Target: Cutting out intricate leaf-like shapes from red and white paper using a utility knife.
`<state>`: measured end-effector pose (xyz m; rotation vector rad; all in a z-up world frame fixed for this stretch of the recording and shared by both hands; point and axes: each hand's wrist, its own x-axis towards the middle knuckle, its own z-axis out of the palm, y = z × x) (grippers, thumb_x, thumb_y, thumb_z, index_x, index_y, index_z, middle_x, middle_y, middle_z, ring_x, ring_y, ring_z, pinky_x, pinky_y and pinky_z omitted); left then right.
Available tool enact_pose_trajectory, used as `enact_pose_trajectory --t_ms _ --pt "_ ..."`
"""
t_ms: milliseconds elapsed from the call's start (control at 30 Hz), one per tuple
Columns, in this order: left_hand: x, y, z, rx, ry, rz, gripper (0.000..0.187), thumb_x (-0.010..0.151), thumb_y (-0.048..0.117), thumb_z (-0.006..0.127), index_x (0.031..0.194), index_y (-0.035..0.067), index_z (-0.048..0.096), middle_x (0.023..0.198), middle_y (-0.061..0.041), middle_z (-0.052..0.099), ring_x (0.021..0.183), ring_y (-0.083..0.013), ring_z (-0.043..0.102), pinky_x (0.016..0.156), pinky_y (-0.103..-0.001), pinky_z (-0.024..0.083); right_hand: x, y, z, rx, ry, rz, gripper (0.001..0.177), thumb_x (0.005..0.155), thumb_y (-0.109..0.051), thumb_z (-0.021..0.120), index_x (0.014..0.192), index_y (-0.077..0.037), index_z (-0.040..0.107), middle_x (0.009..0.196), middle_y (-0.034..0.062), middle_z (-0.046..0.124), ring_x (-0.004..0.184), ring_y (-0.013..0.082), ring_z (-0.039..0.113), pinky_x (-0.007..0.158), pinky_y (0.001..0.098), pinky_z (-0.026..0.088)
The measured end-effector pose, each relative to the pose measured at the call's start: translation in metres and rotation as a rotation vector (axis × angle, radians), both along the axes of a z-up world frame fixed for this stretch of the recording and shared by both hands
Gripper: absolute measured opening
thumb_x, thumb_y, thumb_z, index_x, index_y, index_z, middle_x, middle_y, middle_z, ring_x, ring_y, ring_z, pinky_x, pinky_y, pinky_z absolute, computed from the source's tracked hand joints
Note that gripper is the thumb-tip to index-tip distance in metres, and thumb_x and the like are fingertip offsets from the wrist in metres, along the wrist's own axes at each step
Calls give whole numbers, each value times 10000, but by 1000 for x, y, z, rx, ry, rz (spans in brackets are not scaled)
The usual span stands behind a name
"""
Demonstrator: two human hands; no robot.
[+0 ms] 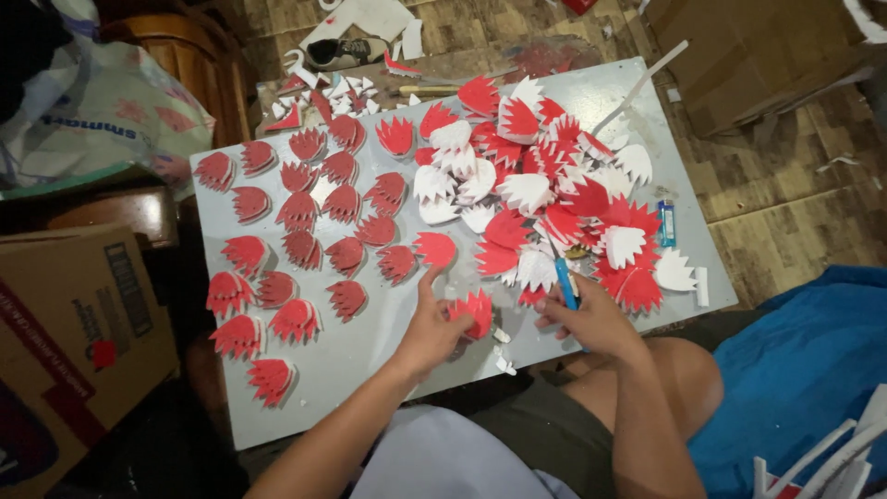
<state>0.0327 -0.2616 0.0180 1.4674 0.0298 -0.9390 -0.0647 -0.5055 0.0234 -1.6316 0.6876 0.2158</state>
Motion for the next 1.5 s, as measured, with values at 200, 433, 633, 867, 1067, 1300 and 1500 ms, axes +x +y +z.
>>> enact_pose_trajectory --t_ms 200,433,633,867,1067,1300,1500 --pt "-2 -1 7 75 61 20 1063 800 36 650 1640 110 2 1019 -206 648 799 -260 714 642 -326 594 1 9 15 129 79 27 280 894 -84 750 840 -1 488 785 262 733 690 381 790 424 354 600" --pt "7 -20 0 -13 34 18 1048 789 -4 659 1646 92 63 951 -163 621 746 -242 687 611 -286 595 7 16 11 137 53 131 293 877 -89 777 831 -10 498 871 262 752 757 359 804 443 338 610" --pt "-8 -8 -13 -91 91 105 879 801 -35 665 1559 72 234 899 -154 590 715 -268 712 617 -325 637 7 17 11 118 -18 73 275 870 -83 792 833 -1 532 714 230 734 568 332 761 335 286 500" --pt "-28 23 17 -186 81 363 634 850 -57 720 1440 66 521 908 -60 602 755 -143 688 661 -263 649 12 72 8 179 -153 106 476 775 -84 872 1196 26 679 1026 211 741 754 293 771 483 287 568" --pt "-30 56 -21 19 -213 300 658 867 76 789 1458 63 501 979 -115 686 898 -193 697 767 -274 623 41 113 -9 98 -165 160 503 692 -110 948 1153 -62 752 983 113 758 931 229 723 790 326 609" --pt "-15 92 -19 474 -1378 -104 505 774 154 848 1242 144 662 1336 -148 583 1207 -359 571 1027 -485 479 54 133 -14 -202 -61 255 359 687 -198 863 1033 -221 774 742 38 718 694 171 629 629 289 505" --pt "0 91 -35 451 -1453 -249 507 769 181 824 1247 236 666 1321 -52 641 1014 -296 672 818 -367 601 51 137 -4 -190 -36 203 287 700 -156 832 982 -175 782 712 48 725 659 181 625 605 275 501"
